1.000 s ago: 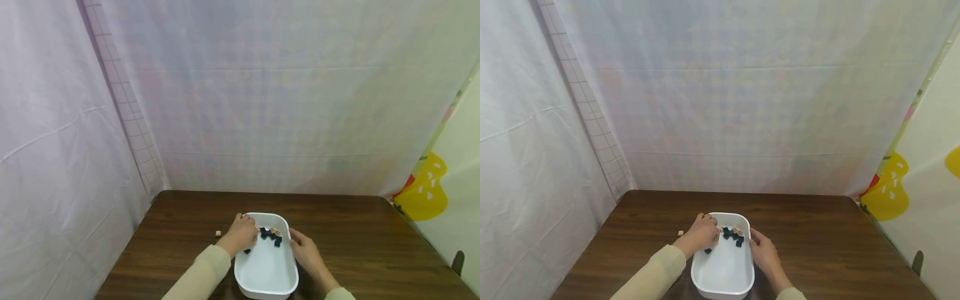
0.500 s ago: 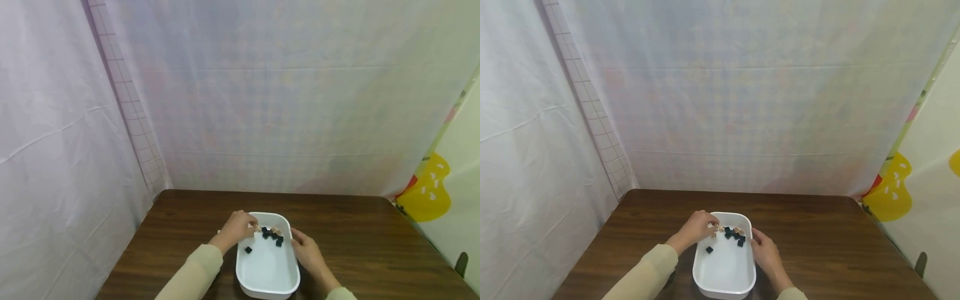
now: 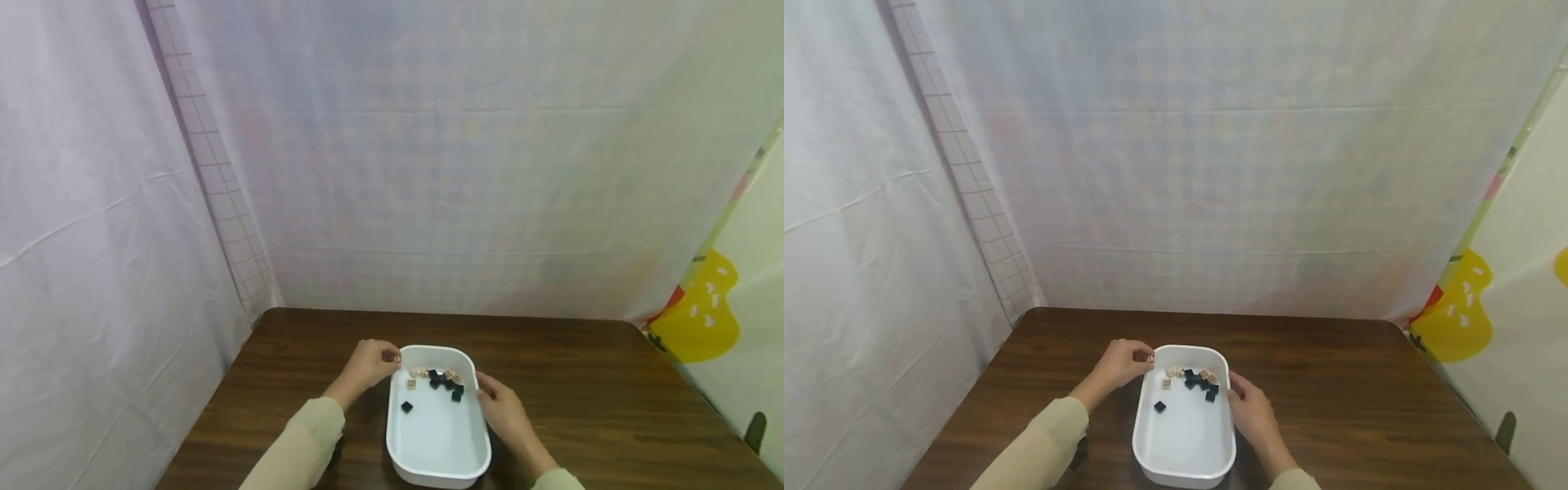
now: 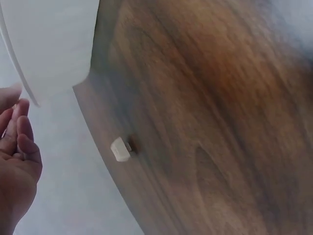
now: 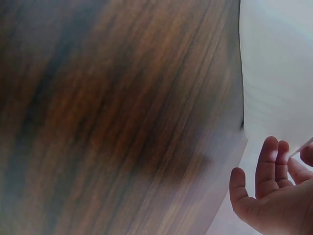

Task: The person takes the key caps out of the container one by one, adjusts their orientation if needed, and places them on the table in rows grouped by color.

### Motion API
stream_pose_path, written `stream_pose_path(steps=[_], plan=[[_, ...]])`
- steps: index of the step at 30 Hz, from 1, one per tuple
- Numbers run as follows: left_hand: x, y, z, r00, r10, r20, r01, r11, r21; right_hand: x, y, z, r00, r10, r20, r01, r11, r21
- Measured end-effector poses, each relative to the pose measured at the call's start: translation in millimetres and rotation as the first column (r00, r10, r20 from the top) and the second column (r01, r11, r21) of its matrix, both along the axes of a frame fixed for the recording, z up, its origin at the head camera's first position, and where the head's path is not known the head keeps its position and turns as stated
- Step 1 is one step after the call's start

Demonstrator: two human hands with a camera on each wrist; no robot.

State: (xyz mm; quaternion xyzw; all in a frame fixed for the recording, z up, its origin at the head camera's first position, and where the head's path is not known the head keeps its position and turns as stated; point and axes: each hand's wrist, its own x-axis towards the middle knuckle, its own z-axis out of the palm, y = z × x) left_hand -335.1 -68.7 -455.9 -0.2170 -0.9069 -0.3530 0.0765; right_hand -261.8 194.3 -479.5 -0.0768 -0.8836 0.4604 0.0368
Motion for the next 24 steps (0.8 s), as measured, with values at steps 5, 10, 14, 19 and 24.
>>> stream_pose_path(steps=[5, 10, 14, 19, 24], plan=[[-0.2, -2, -0.8, 1.000, 0.001, 0.025, -0.002, 1.000, 0.024, -0.6, 1, 0.5, 1.000, -0.001, 0.009, 0.001, 1.000, 0.002], [0.2, 4, -1.1, 1.000, -0.022, 0.020, 0.021, 0.999, 0.024, -1.4, 1, 0.9, 1.000, 0.003, 0.006, -0.003, 1.000, 0.005], [1.7, 12, -0.2, 0.999, -0.047, 0.026, 0.045, 0.997, 0.066, -1.0, 2, 0.6, 1.000, 0.008, -0.001, -0.008, 1.000, 0.001], [4.1, 25, 0.8, 0.995, -0.076, 0.065, 0.069, 0.993, 0.093, -0.3, 2, -0.5, 1.000, 0.007, 0.002, -0.007, 1.000, -0.005], [5.5, 34, -1.0, 0.987, -0.109, 0.117, 0.098, 0.991, 0.090, 0.0, 2, 0.1, 1.000, 0.007, 0.007, -0.007, 1.000, -0.008]])
